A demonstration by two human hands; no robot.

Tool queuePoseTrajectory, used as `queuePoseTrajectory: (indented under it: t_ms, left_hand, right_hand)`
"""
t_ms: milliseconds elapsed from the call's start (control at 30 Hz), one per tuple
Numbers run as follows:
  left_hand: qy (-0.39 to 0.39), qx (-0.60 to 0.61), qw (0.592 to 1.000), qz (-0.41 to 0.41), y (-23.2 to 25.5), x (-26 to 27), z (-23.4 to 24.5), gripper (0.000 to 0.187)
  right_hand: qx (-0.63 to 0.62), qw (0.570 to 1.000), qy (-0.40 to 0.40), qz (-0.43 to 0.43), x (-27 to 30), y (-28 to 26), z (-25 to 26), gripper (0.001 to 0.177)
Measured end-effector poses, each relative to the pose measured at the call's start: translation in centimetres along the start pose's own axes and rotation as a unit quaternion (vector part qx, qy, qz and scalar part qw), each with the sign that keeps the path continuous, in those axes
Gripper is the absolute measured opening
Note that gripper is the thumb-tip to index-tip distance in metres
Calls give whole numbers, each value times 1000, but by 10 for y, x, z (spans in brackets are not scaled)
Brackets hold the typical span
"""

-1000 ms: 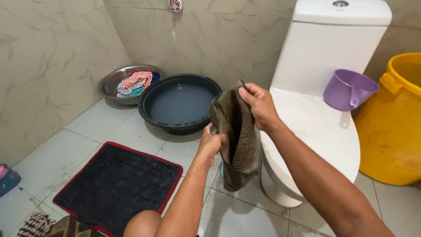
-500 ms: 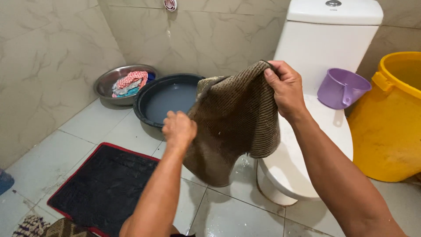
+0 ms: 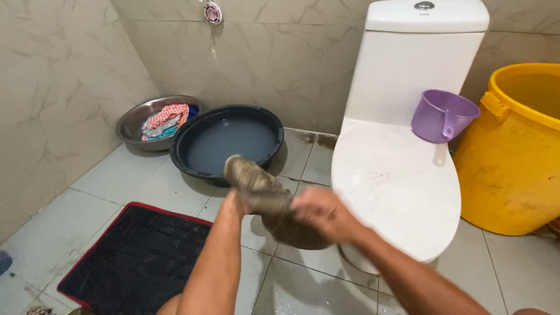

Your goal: The person pours water from a purple scoop onto a patterned doormat placed on a toilet seat, then rubs and scrubs the mat with their hands. They fold and unfold the mat, continue rinsing it with water, and finally place it back on the toilet seat.

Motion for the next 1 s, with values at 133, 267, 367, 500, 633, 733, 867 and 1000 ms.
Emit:
queuePoseTrajectory:
  t_ms: [133, 267, 367, 500, 633, 733, 867, 1000]
  left_hand:
    - [-5, 16, 1000, -23, 6, -1, -4, 54]
    - [2, 36, 998, -42, 2, 3, 10, 51]
    - [6, 48, 997, -59, 2, 2, 21, 48]
    - [8, 70, 994, -84, 0, 0, 31, 45]
    - [13, 93, 990, -106, -32, -15, 43, 43]
    - [16, 112, 987, -119, -62, -22, 49, 41]
    - [27, 142, 981, -131, -34, 7, 73, 40]
    - [39, 168, 974, -145, -37, 13, 95, 39]
  right_hand:
    - [0, 990, -111, -89, 26, 11, -59, 31]
    - [21, 978, -135, -155, 30, 44, -60, 32]
    - [13, 965, -52, -257, 26, 110, -33, 40]
    - [-29, 898, 254, -359, 27, 184, 27, 35]
    - [-137, 855, 281, -413, 17, 209, 25, 67]
    - [-257, 833, 159, -463, 9, 203, -8, 98]
    - [-378, 787, 87, -480, -4, 174, -43, 107]
    - [-482, 775, 163, -374, -35, 145, -44, 67]
Point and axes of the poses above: each hand's wrist, its own x-axis away from the middle knuckle, its own z-axis out of the back of the hand, y = z × x, the point moved 7 cm from there along -x, towards the middle knuckle, and after that the axes turned 13 degrees about -x, right-handed, at the moved point
